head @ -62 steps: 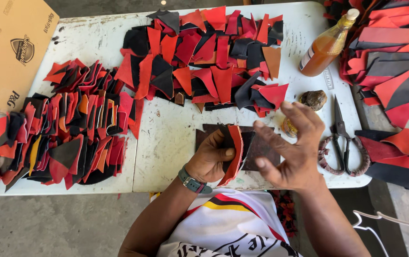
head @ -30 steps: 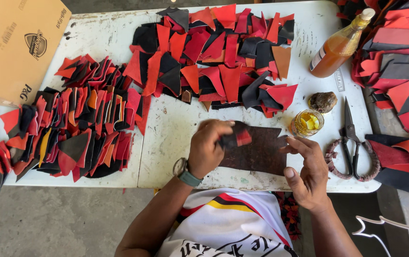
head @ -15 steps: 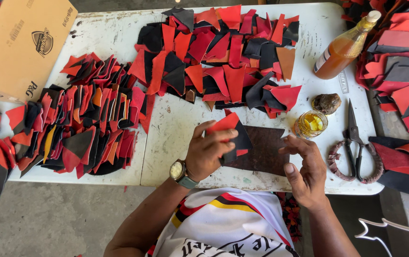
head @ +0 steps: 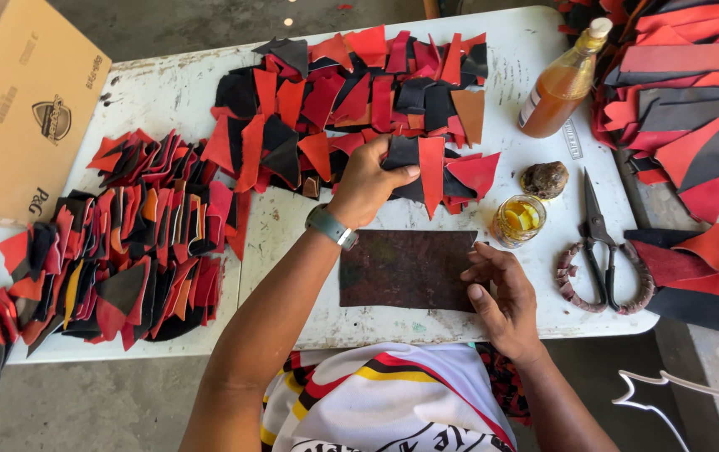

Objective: The person sits at an outdoor table covered with piles of red and black foam pieces. They pick up individual pieces, spread glue on them from a small jar using a finger, press matching pieces together, and place the glued pairs onto a growing stack on the table.

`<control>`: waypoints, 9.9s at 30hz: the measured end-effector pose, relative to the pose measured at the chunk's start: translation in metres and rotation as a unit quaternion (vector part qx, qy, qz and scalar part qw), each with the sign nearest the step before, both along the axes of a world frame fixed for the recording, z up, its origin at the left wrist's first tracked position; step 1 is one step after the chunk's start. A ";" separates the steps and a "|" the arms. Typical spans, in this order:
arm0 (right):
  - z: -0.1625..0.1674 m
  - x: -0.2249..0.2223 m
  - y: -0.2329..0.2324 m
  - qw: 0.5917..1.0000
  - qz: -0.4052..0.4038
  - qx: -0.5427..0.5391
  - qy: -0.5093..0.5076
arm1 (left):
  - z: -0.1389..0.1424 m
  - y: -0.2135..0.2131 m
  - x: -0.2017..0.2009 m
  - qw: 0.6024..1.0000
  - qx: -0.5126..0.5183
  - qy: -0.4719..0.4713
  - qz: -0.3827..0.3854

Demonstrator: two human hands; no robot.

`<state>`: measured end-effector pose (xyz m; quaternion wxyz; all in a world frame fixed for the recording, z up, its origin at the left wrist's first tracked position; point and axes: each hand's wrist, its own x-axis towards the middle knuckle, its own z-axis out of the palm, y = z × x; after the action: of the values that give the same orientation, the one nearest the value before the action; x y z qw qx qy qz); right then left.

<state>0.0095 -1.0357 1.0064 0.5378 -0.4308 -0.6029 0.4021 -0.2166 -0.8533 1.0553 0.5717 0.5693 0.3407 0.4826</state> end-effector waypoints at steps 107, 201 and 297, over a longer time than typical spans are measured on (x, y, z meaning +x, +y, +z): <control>0.065 -0.182 0.048 0.989 0.098 0.102 -0.036 | 0.080 -0.203 -0.339 0.832 0.216 0.300 0.413; 0.127 -0.065 0.114 0.971 0.040 -0.063 0.226 | 0.075 -0.059 -0.009 0.992 0.028 -0.111 0.049; 0.256 0.041 0.121 0.756 -0.086 0.041 -0.648 | 0.090 -0.054 -0.022 0.861 -0.246 -0.435 -0.092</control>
<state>0.0503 -0.9147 1.2625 0.0681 -0.6157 -0.7837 -0.0463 -0.2385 -0.9069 1.1449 0.8250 0.1714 0.1112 0.5270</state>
